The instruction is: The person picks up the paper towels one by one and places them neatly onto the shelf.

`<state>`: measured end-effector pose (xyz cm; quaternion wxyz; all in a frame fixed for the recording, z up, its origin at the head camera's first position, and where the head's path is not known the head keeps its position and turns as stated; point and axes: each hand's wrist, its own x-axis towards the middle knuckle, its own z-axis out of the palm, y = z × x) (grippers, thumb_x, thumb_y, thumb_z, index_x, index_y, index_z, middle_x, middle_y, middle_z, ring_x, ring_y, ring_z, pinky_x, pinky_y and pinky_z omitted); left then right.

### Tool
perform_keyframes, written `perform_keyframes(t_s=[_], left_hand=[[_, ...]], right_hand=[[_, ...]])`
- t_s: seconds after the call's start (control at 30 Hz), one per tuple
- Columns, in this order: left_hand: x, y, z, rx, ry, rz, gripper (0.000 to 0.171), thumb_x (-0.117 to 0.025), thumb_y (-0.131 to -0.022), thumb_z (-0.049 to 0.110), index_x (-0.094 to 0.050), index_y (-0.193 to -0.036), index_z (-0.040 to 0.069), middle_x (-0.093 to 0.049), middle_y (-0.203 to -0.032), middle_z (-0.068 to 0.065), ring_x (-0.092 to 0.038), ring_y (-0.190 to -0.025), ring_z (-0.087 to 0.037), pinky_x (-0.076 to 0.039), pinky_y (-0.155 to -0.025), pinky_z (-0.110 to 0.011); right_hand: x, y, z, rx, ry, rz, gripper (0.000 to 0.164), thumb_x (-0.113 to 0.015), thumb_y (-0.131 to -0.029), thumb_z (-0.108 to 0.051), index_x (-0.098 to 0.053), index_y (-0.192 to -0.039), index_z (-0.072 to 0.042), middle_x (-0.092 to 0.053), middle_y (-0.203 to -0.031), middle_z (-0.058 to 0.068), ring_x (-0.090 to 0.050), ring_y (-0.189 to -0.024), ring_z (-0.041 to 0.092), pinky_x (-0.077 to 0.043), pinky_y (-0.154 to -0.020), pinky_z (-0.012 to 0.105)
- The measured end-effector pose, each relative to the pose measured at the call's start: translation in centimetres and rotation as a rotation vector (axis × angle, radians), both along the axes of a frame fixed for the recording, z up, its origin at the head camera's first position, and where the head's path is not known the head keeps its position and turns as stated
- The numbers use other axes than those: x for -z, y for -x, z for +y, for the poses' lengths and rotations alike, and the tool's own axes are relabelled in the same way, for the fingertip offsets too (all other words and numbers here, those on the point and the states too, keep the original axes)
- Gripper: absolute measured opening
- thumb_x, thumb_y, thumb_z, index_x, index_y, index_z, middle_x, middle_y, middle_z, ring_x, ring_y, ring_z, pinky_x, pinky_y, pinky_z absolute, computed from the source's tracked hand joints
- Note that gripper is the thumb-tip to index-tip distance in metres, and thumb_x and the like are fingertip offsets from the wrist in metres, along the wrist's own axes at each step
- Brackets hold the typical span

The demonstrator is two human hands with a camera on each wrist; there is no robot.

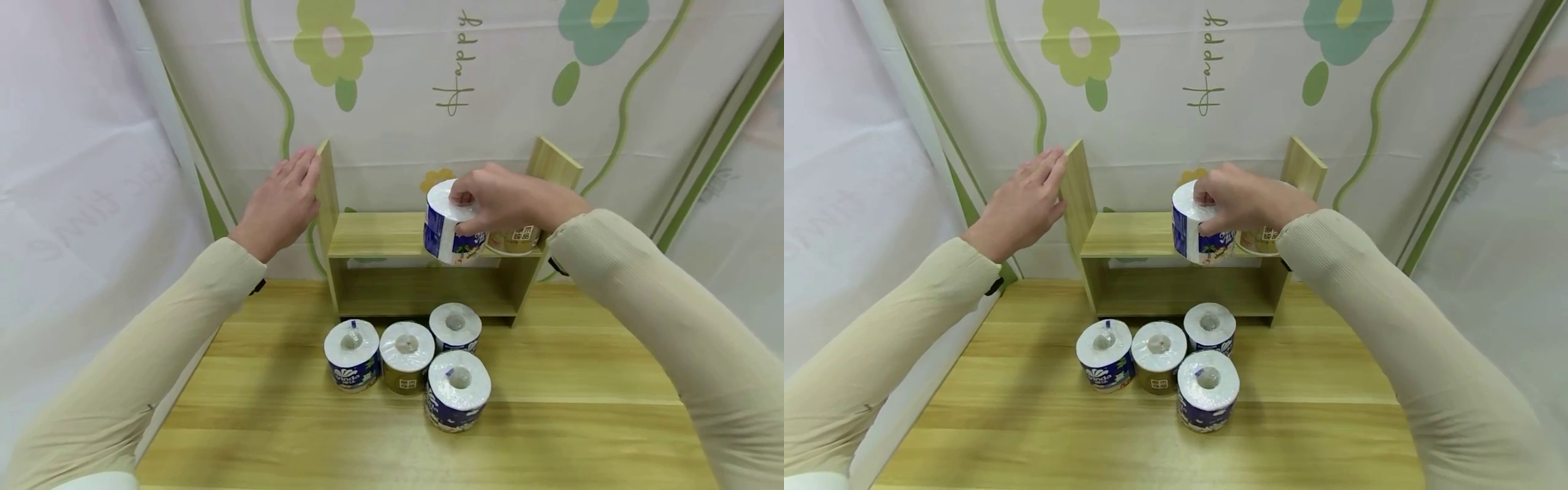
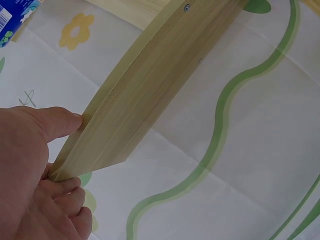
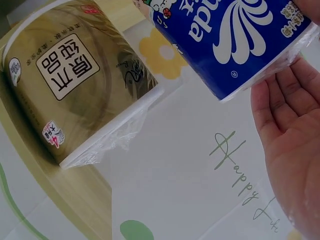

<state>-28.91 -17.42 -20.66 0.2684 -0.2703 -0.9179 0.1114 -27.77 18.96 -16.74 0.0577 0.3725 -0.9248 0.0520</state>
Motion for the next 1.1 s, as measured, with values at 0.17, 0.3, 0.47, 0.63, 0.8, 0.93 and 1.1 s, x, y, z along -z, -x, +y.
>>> perform_keyframes(t_s=[0.17, 0.3, 0.47, 0.63, 0.8, 0.93, 1.1], left_hand=[[0.0, -0.1, 0.1, -0.002, 0.000, -0.003, 0.063, -0.055, -0.107, 0.011, -0.029, -0.157, -0.016, -0.033, -0.167, -0.032, -0.033, -0.158, -0.044, -0.035, -0.127, -0.057], [0.0, -0.1, 0.1, -0.004, -0.010, -0.011, 0.062, -0.055, -0.107, 0.011, -0.029, -0.157, -0.016, -0.033, -0.167, -0.032, -0.033, -0.158, -0.044, -0.034, -0.128, -0.057], [0.0, -0.2, 0.1, -0.009, -0.013, -0.015, 0.062, -0.055, -0.107, 0.010, -0.029, -0.157, -0.015, -0.033, -0.167, -0.032, -0.032, -0.159, -0.044, -0.034, -0.128, -0.057], [0.1, -0.3, 0.1, -0.001, -0.017, -0.006, 0.062, -0.055, -0.106, 0.009, -0.029, -0.157, -0.015, -0.034, -0.167, -0.032, -0.033, -0.158, -0.044, -0.035, -0.128, -0.057], [0.1, -0.4, 0.2, -0.002, -0.013, -0.003, 0.062, -0.054, -0.107, 0.009, -0.028, -0.158, -0.015, -0.033, -0.167, -0.032, -0.034, -0.158, -0.044, -0.035, -0.128, -0.057], [0.1, -0.4, 0.2, -0.005, -0.007, -0.002, 0.063, -0.055, -0.107, 0.010, -0.028, -0.158, -0.015, -0.033, -0.167, -0.032, -0.033, -0.158, -0.043, -0.034, -0.128, -0.056], [0.2, -0.2, 0.3, 0.003, -0.023, -0.012, 0.063, -0.055, -0.106, 0.010, -0.028, -0.158, -0.015, -0.033, -0.167, -0.032, -0.033, -0.158, -0.044, -0.034, -0.129, -0.056]], right_hand=[[-0.2, 0.5, -0.1, 0.045, 0.003, -0.032, 0.019, -0.080, -0.087, -0.016, -0.064, -0.086, -0.008, -0.064, -0.085, 0.005, -0.056, -0.076, 0.018, -0.052, -0.067, 0.030], [-0.3, 0.9, -0.2, 0.076, -0.004, -0.047, 0.019, -0.078, -0.090, -0.018, -0.063, -0.088, -0.008, -0.063, -0.087, 0.006, -0.056, -0.078, 0.018, -0.050, -0.069, 0.030], [-0.3, 1.4, -0.2, 0.102, -0.014, -0.047, 0.022, -0.077, -0.091, -0.019, -0.059, -0.085, -0.008, -0.058, -0.083, 0.006, -0.054, -0.078, 0.019, -0.048, -0.069, 0.031], [-0.1, 1.8, -0.3, 0.104, -0.016, -0.035, 0.024, -0.076, -0.090, -0.018, -0.056, -0.082, -0.008, -0.051, -0.078, 0.005, -0.051, -0.075, 0.019, -0.044, -0.067, 0.031], [0.3, 2.2, -0.2, 0.100, -0.015, -0.029, 0.021, -0.076, -0.090, -0.018, -0.058, -0.083, -0.008, -0.054, -0.079, 0.004, -0.051, -0.075, 0.019, -0.044, -0.067, 0.031], [0.6, 2.4, -0.1, 0.103, -0.014, -0.029, 0.021, -0.076, -0.089, -0.017, -0.059, -0.082, -0.008, -0.054, -0.079, 0.005, -0.050, -0.074, 0.018, -0.043, -0.066, 0.031], [1.0, 2.5, 0.3, 0.091, 0.003, -0.016, 0.019, -0.078, -0.087, -0.015, -0.061, -0.080, -0.009, -0.055, -0.077, 0.004, -0.049, -0.071, 0.017, -0.043, -0.063, 0.029]])
